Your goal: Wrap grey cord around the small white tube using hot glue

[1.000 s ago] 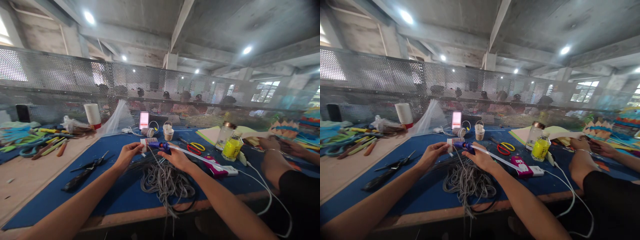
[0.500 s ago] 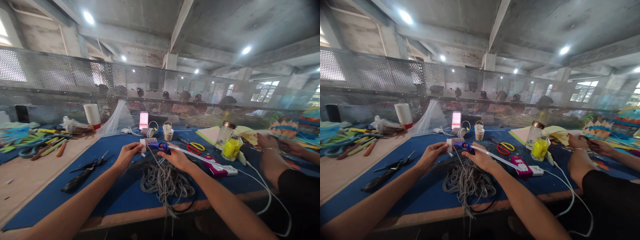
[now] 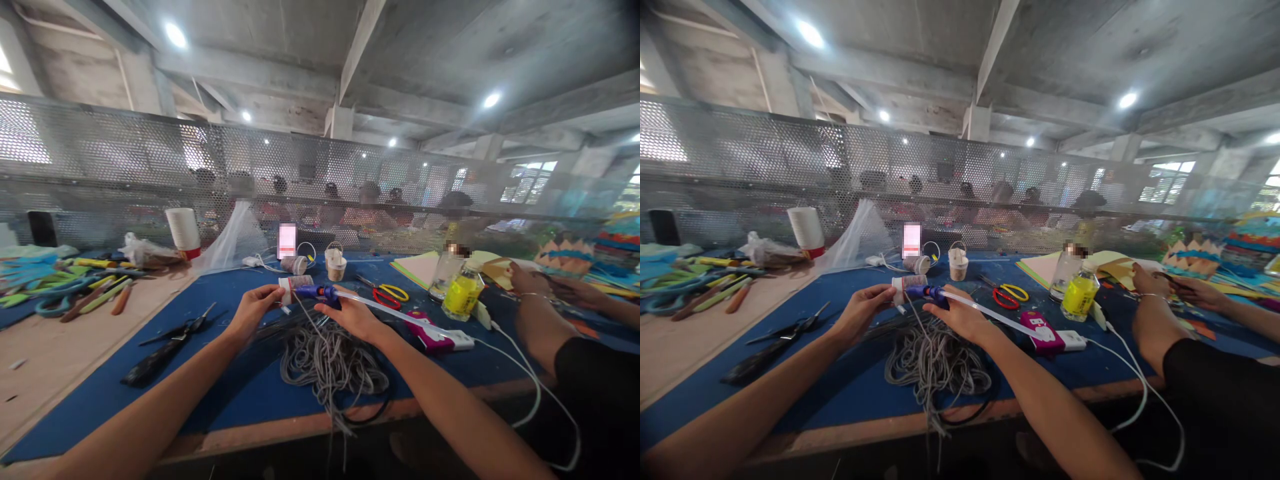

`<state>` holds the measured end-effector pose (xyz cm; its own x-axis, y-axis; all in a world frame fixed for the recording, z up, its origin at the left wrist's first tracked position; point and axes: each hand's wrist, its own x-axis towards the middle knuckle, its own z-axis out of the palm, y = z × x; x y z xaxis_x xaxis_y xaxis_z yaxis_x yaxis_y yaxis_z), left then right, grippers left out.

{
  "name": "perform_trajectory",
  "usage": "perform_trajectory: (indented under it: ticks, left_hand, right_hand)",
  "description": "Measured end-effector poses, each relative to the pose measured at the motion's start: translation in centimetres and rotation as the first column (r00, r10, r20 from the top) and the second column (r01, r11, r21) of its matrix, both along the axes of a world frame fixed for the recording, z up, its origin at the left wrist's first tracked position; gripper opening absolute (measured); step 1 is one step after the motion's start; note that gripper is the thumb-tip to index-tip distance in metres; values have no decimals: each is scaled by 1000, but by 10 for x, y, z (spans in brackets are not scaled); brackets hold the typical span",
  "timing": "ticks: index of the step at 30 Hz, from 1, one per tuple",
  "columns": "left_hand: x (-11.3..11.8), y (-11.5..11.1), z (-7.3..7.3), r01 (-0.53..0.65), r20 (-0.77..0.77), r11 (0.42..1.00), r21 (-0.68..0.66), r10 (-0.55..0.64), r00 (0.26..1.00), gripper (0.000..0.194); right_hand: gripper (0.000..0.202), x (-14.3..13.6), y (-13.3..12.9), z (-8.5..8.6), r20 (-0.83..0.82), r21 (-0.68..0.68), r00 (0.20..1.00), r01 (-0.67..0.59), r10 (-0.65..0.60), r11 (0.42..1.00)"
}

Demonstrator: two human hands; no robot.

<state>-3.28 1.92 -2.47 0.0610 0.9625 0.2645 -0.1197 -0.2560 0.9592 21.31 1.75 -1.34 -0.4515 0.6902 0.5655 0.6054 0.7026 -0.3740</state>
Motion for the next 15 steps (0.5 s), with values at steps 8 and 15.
perform_trajectory:
  ticks: [8,15]
  left_hand:
    - [-1,3,-3,8,-35,1000,13,-8,999,30]
    - [0,1,-3,35,-57,999,26,-34,998,30]
  right_hand:
    - [43,-1,-2,2,-34,-24,999,26,-27,999]
    - [44,-1,-3,3,-33,-33,999,36,-37,999]
